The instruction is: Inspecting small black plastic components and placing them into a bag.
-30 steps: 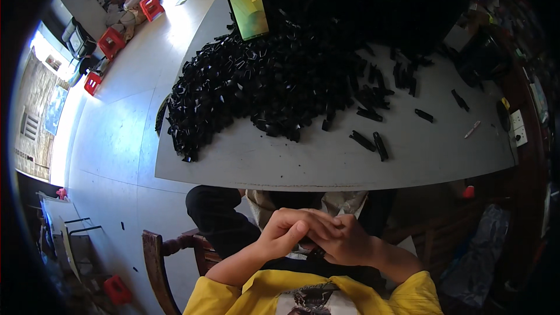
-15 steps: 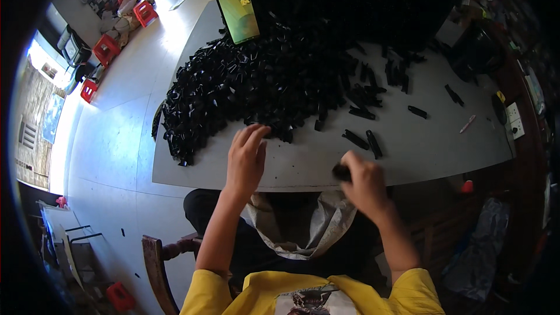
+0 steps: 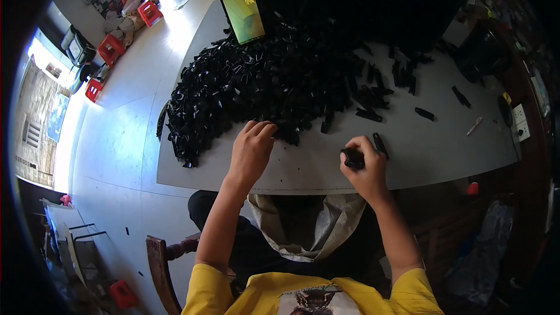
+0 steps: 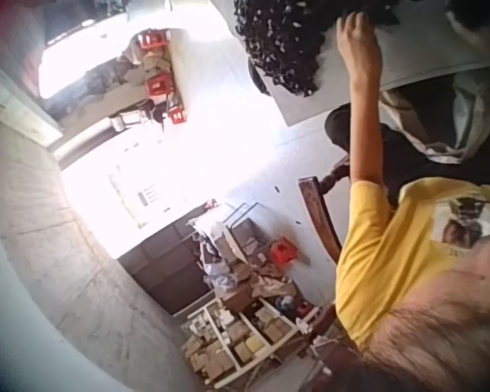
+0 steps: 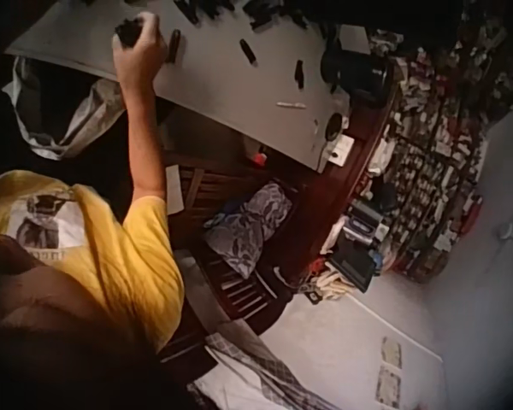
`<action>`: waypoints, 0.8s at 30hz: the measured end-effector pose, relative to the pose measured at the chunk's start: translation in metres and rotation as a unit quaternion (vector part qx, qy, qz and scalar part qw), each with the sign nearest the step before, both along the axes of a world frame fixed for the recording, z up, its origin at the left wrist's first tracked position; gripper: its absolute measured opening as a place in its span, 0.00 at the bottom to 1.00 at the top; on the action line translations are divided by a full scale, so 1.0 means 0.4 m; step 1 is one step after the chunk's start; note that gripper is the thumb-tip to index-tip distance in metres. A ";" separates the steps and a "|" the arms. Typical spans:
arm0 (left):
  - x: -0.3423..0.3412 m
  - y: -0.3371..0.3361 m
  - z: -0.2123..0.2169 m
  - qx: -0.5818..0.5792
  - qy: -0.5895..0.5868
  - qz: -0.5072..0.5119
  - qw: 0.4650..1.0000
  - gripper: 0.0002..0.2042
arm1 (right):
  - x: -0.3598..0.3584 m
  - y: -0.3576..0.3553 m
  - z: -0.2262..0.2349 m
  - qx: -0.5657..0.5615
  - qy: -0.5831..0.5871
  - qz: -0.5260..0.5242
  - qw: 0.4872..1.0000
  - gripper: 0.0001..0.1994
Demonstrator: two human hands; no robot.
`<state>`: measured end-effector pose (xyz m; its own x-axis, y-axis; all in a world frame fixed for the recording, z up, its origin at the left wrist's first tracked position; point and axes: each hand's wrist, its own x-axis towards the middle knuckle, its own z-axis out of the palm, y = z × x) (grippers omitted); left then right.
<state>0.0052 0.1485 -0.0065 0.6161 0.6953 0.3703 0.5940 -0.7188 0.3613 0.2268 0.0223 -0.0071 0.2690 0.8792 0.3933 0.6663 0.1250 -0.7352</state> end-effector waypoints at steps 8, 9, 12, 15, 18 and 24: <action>-0.026 -0.041 -0.001 -0.147 -0.267 0.052 0.951 0.07 | 0.000 -0.061 0.006 -0.049 0.011 -0.016 0.999 0.09; -0.023 -0.060 0.007 -0.196 -0.294 0.035 0.935 0.07 | -0.008 -0.064 0.016 -0.041 0.066 0.021 0.997 0.09; -0.025 -0.121 0.028 -0.270 -0.341 -0.038 0.900 0.08 | -0.044 -0.079 0.056 -0.042 0.163 0.068 0.983 0.13; -0.024 -0.168 0.053 -0.308 -0.364 -0.093 0.874 0.08 | -0.065 -0.090 0.094 0.006 0.166 0.112 0.980 0.16; -0.026 -0.183 0.076 -0.313 -0.362 -0.131 0.868 0.09 | -0.072 -0.093 0.107 0.037 0.164 0.122 0.978 0.17; -0.023 -0.196 0.092 -0.275 -0.352 -0.156 0.881 0.08 | -0.078 -0.100 0.116 0.044 0.170 0.139 0.975 0.14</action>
